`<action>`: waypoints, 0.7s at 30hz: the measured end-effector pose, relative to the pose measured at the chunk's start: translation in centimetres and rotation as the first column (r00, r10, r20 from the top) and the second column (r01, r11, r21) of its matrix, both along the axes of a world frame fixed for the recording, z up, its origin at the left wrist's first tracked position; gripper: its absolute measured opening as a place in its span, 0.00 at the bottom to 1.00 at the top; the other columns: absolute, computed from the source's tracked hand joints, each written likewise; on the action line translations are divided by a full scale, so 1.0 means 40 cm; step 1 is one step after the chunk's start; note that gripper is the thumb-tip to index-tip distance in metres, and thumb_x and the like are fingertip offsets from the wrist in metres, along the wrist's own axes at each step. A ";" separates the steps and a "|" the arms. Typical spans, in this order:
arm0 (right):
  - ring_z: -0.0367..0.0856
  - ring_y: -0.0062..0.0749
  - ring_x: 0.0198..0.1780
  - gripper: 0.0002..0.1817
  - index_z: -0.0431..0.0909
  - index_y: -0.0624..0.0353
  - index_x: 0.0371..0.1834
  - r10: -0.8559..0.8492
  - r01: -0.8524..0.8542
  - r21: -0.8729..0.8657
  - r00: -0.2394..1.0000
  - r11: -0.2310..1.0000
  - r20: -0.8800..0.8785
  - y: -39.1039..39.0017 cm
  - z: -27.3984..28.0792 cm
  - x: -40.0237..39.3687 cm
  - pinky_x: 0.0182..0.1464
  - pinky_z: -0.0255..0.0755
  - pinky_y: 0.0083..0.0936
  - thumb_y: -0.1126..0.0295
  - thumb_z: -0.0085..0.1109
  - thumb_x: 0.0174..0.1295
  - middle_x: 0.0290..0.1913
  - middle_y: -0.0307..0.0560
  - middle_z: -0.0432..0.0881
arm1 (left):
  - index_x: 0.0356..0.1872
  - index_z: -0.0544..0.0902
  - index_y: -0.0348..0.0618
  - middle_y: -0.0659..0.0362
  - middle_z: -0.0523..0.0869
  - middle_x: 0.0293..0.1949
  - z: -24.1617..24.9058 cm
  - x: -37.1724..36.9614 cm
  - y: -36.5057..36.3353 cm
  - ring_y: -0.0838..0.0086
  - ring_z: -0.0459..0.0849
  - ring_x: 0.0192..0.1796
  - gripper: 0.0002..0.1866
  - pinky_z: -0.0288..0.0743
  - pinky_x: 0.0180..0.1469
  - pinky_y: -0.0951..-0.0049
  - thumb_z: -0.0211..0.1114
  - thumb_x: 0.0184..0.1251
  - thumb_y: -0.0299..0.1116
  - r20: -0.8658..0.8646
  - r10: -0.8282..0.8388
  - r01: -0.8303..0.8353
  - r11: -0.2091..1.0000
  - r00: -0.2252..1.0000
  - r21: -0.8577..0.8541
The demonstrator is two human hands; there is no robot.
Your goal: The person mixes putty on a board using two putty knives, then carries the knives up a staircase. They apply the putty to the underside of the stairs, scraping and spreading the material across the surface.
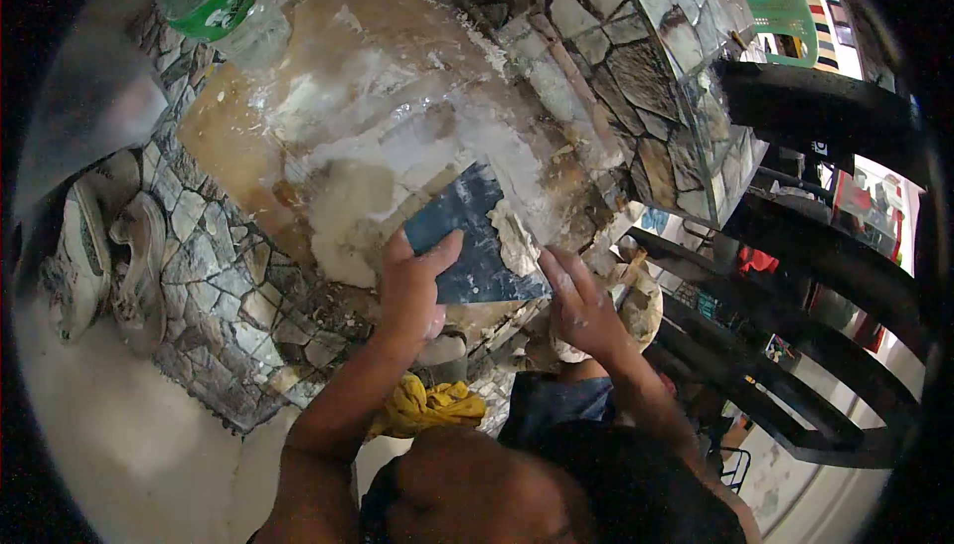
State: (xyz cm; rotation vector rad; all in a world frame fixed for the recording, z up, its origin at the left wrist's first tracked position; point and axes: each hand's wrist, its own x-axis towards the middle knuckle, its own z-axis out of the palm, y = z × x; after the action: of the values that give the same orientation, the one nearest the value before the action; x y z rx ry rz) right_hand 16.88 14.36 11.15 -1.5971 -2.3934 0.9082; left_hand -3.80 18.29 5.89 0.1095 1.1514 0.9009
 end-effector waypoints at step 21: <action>0.74 0.26 0.44 0.19 0.74 0.62 0.48 -0.638 0.415 -0.566 0.718 0.713 -0.278 0.077 -0.155 0.141 0.49 0.67 0.24 0.62 0.60 0.58 0.42 0.42 0.78 | 0.46 0.77 0.38 0.61 0.82 0.38 -0.087 -0.056 0.045 0.76 0.79 0.39 0.17 0.73 0.44 0.75 0.65 0.55 0.32 0.076 -0.607 0.554 0.763 0.791 0.332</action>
State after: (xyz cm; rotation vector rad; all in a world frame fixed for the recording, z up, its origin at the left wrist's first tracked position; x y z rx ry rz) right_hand 22.53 17.43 4.95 -1.8152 -1.3037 1.5728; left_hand -6.03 20.07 2.42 0.5932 0.7299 0.4944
